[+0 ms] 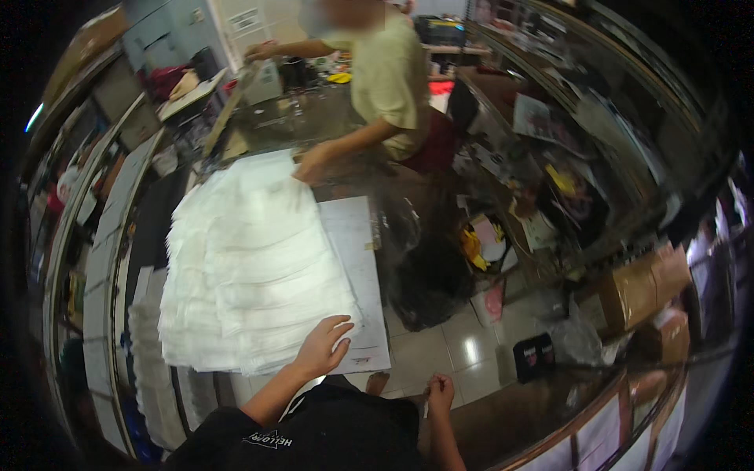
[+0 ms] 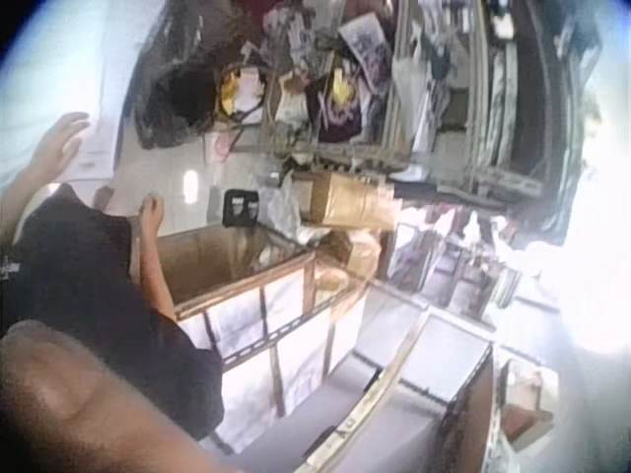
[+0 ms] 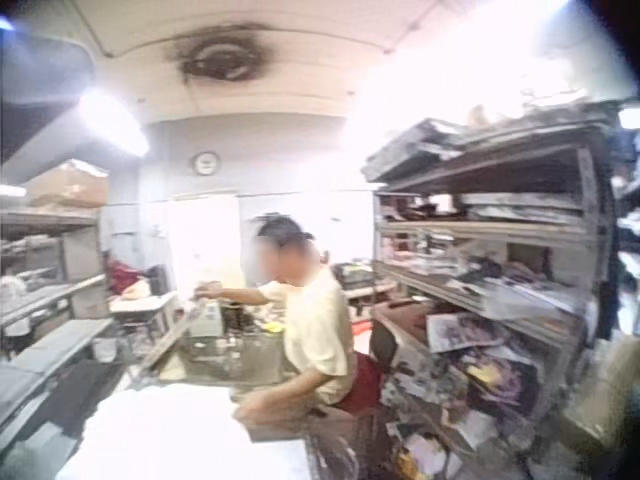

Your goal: The person repeatedly picks up white sheets from a table and places them onto a wooden rack. The person handles the sheets one at a time, moving back and forth between the table and the rack.

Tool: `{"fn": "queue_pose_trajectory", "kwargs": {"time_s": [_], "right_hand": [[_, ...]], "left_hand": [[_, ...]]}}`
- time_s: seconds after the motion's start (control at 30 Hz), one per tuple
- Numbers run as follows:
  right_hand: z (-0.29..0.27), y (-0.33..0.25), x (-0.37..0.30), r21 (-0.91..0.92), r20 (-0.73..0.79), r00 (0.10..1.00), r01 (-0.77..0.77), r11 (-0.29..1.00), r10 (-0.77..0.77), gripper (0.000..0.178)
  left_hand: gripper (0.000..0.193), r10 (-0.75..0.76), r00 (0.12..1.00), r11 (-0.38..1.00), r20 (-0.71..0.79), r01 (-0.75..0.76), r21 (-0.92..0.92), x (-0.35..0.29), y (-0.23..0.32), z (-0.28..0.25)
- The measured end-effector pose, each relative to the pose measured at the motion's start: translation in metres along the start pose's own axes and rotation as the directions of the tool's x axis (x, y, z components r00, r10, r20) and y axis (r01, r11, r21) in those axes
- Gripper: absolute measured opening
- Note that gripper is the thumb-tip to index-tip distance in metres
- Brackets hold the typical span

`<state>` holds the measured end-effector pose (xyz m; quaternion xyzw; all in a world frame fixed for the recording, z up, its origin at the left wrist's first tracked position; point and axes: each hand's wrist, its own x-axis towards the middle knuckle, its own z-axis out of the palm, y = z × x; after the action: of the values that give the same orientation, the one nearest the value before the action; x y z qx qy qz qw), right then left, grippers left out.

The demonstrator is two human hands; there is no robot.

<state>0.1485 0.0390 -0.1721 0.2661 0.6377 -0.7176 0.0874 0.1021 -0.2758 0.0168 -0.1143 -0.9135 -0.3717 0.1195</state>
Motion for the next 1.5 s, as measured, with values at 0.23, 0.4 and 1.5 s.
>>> {"fn": "queue_pose_trajectory", "kwargs": {"time_s": [0.23, 0.4, 1.5], "right_hand": [[-0.024, -0.009, 0.022, -0.091, 0.032, 0.999, 0.035, 0.995, -0.032, 0.008], [-0.032, -0.02, 0.02, -0.049, -0.042, 0.999, -0.003, 0.999, 0.001, 0.012], [-0.025, -0.025, -0.066, -0.01, -0.448, 0.894, 0.005, 1.0, -0.009, 0.023]], "left_hand": [[0.037, -0.019, 0.945, 0.932, -0.326, 0.135, 0.336, 0.024, -0.054, -0.037], [0.029, -0.011, 0.917, 0.586, -0.399, 0.329, 0.741, 0.074, -0.114, -0.071], [0.015, 0.728, 0.372, 0.61, 0.576, -0.734, -0.298, 0.001, 0.087, 0.19]]}}
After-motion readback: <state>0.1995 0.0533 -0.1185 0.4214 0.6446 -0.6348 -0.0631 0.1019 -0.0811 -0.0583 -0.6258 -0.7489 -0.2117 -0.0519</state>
